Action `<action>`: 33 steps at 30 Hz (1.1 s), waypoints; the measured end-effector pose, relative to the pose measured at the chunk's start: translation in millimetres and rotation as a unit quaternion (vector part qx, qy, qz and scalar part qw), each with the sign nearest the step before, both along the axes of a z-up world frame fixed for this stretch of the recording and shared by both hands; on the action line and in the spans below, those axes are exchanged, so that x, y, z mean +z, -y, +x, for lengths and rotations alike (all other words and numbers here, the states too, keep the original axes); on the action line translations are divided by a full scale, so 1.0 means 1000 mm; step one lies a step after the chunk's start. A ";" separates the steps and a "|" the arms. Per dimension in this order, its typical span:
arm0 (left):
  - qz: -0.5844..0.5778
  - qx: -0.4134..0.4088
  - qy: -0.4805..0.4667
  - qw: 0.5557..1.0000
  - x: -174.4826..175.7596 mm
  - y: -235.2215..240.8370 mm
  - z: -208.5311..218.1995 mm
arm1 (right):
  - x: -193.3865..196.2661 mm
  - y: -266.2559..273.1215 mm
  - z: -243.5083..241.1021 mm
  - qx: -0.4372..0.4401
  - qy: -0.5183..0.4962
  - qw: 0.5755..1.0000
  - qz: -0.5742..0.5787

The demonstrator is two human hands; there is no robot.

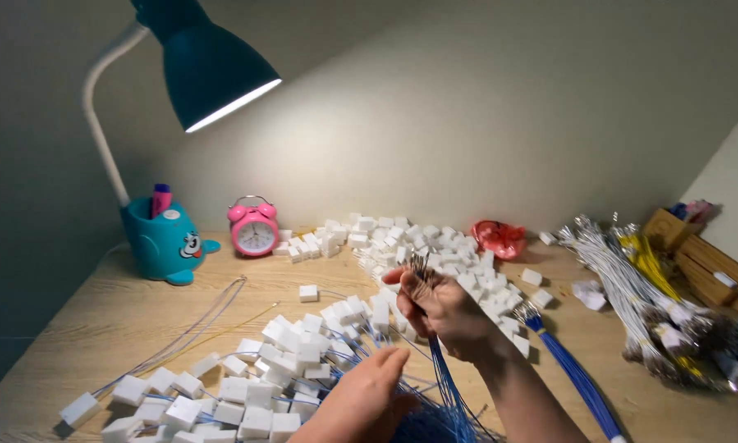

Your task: The person inserts the stripped ends of blue wires into small white plastic connectors. They repeatedly pick up a connector, insert a wire, and place the assembled piece on the table among many others.

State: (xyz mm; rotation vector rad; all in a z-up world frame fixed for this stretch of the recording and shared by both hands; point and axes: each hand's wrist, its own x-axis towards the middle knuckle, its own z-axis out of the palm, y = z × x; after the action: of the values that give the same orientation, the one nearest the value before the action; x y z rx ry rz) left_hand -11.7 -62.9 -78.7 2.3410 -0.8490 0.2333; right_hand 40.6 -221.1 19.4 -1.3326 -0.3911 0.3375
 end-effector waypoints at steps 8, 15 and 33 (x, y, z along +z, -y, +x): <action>-0.283 0.260 -0.297 0.874 0.084 -0.066 0.041 | -0.047 -0.045 0.031 0.091 -0.051 0.989 -0.102; -0.409 0.182 -0.372 0.813 0.062 -0.060 0.068 | -0.082 -0.043 0.043 -0.014 -0.110 0.992 -0.060; 0.091 0.369 -0.071 0.922 0.018 -0.152 0.208 | -0.157 -0.029 0.085 -0.006 -0.161 0.987 0.012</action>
State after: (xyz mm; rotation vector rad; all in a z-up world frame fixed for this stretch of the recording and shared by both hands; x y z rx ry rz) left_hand 196.2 89.0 -60.4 2.7199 0.1249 0.2937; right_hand 125.9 -192.3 -138.1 -1.2309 -0.1151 0.5285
